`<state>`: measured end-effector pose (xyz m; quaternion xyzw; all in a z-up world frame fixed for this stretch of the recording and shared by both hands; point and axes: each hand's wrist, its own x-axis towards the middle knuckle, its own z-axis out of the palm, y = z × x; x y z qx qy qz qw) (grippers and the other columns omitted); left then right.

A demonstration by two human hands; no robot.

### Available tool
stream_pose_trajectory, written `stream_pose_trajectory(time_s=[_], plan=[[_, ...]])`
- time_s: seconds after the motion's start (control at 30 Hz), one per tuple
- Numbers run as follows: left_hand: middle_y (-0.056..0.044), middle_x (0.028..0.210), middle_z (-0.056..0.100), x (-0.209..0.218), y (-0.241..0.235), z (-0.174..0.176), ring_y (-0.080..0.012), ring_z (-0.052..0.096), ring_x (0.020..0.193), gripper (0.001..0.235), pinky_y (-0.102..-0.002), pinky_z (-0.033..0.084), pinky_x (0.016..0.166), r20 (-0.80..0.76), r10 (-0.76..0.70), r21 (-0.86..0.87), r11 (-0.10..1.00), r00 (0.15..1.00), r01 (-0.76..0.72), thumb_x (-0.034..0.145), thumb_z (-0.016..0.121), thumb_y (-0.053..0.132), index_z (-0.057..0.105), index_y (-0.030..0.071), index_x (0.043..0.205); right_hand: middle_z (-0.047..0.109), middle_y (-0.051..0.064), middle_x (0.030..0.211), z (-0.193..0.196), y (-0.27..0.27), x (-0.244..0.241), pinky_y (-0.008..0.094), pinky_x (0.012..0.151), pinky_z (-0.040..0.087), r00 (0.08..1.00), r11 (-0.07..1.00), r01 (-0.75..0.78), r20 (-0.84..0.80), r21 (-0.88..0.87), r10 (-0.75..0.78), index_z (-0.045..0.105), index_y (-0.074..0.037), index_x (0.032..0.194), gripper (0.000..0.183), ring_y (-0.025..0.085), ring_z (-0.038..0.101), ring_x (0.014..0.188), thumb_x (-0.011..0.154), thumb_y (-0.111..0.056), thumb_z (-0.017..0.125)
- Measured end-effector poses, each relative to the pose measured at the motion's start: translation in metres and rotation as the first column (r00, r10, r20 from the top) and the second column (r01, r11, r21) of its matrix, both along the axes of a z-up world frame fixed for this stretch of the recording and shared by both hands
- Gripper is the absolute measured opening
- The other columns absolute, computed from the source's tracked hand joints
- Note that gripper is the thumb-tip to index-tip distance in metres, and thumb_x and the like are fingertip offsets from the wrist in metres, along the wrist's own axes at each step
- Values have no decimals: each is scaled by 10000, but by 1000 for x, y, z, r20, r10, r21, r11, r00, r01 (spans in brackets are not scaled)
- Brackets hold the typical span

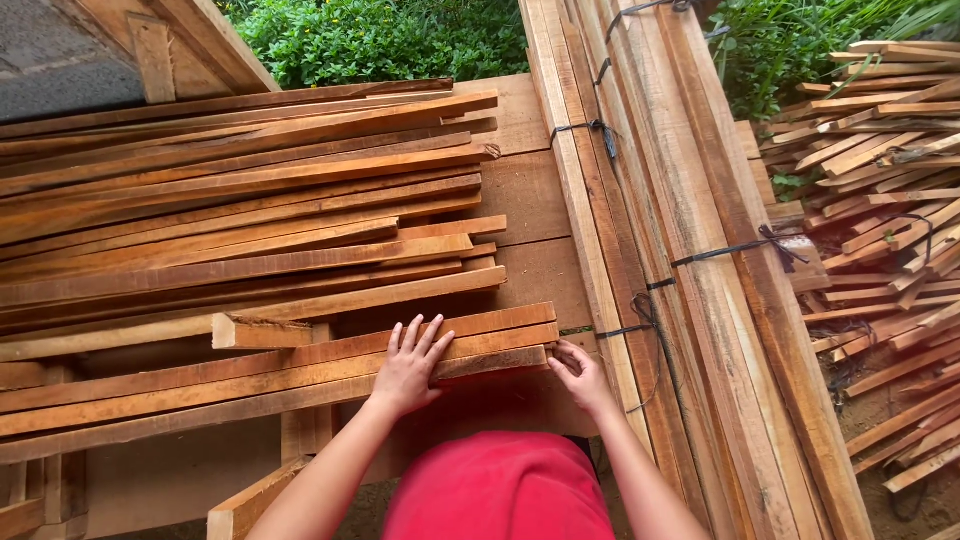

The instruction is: The person arranges a stack of wooden planks on a workbench and secures them using black straps. They wrap the straps around the wood and tie knots to hold the bundle together.

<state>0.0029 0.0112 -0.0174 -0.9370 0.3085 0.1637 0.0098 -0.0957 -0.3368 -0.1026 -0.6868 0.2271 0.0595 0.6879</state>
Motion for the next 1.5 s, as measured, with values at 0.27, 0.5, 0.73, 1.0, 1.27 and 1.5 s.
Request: stream_pose_trajectory(time_s=[0.27,0.5,0.73,1.0,1.27,1.5], plan=[[-16,1701,180,1,-2,4,-346,148,1553,1123,-588,106,1238,-11,1,5,1000,1000,-1,648,854,620,312,315,1583,687,169,1288,15,-17,10,435,919,633,928,788,-346,-60,-509,368,662,-64,1277,562,383,667,1178,756,-119,865],[-11,1696,188,4,-2,23,-342,158,1552,1078,-584,120,1238,-94,10,1,1000,995,-10,683,842,569,314,314,1588,723,198,1247,31,-24,13,493,921,620,883,772,-429,-37,-468,468,597,-126,1334,529,394,686,1143,844,-121,795],[-12,1690,214,1,-2,16,-341,174,1548,1097,-579,126,1236,-41,-7,-10,1000,999,7,650,853,589,336,315,1578,610,277,1388,20,-37,21,510,990,571,904,879,-426,-131,-215,407,555,-108,1389,597,471,603,1215,847,-88,803],[-22,1694,202,2,-1,10,-351,155,1553,1097,-586,117,1235,-34,11,-31,999,999,-13,649,864,570,340,303,1576,154,406,1612,-4,5,21,705,1094,361,894,926,237,-439,294,-89,383,39,1537,953,601,192,1470,996,-742,456],[-29,1697,188,0,-2,7,-354,142,1555,1085,-587,97,1238,-48,2,-19,1000,999,-3,676,847,597,327,300,1581,216,318,1648,72,34,57,523,1290,108,888,996,93,-451,-2,-84,297,65,1575,1035,422,144,1555,999,-795,293],[-17,1695,194,-1,-1,6,-337,155,1552,1075,-586,103,1241,-29,19,-23,1000,999,-19,683,828,621,324,306,1579,272,336,1622,102,53,76,525,1284,120,825,986,163,-543,-34,-155,346,97,1548,1183,417,178,1549,918,-904,304]])
